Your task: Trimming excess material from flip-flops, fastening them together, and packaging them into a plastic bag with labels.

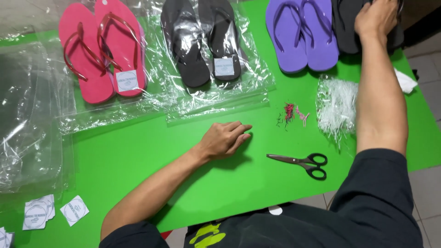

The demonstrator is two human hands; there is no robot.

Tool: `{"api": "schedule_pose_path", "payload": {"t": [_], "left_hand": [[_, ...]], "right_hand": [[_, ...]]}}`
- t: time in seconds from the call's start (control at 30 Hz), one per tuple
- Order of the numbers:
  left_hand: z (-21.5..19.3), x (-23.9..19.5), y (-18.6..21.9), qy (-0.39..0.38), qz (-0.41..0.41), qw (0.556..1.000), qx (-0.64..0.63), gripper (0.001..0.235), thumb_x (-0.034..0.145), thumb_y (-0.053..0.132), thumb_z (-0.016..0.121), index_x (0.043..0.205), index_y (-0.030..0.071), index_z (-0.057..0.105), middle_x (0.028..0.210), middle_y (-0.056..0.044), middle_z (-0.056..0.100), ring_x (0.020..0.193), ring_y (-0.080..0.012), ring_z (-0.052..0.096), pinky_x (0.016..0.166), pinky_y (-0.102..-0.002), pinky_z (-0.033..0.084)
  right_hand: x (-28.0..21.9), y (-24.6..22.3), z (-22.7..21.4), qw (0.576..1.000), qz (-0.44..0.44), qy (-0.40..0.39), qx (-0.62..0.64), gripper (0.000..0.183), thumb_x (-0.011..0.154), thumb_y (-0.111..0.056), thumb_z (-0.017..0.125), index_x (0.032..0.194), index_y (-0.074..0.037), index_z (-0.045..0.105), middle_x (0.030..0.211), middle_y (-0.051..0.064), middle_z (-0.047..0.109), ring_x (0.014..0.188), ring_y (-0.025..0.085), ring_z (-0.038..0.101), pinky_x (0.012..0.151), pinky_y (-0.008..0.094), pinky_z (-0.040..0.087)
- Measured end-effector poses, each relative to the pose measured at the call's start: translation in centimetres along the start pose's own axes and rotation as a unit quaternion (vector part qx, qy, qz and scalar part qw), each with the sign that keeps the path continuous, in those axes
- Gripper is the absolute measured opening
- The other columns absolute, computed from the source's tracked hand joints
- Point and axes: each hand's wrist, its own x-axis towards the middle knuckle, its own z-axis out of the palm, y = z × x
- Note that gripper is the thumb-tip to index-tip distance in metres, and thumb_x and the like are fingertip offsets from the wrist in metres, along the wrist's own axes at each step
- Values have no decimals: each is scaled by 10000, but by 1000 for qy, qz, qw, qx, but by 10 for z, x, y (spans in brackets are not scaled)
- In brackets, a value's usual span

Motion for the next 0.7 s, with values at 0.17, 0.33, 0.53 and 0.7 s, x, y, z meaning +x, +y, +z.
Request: {"api": "schedule_pose_path", "payload": {"t": [0.17,0.33,0.53,0.7], "left_hand": [[1,2,-2,-14,-20,1000,-18,432,1105,320,368,1191,7,653,910,-153,741,587,-213,685,460,-336,536],[-2,-3,-1,18,-50,998,-26,460,1115,354,349,1424,38,478,938,-135,710,582,-191,608,462,-325,504],[-33,5,36,147,-105,957,-227,603,1113,294,435,1593,40,172,1272,-222,625,932,-273,637,775,-414,577],[-64,-6,90,174,-174,880,-407,1067,1023,520,566,1614,81,-206,1560,-311,378,1387,-485,472,1093,-595,444]], "right_hand": [[-8,-32,-89,995,-5,-46,88,287,1038,-123,725,1137,25,500,1077,314,655,952,551,662,761,630,537],[-52,-54,-172,962,-157,21,224,133,1090,-68,744,1123,10,641,968,198,716,835,377,693,760,480,545],[-184,-152,-288,889,-126,-157,411,156,1031,-106,729,1131,-14,652,949,151,691,815,260,645,710,404,510],[-269,-208,-328,827,-152,-244,483,180,932,-133,735,1054,-22,663,841,201,714,770,349,711,628,431,552]]}}
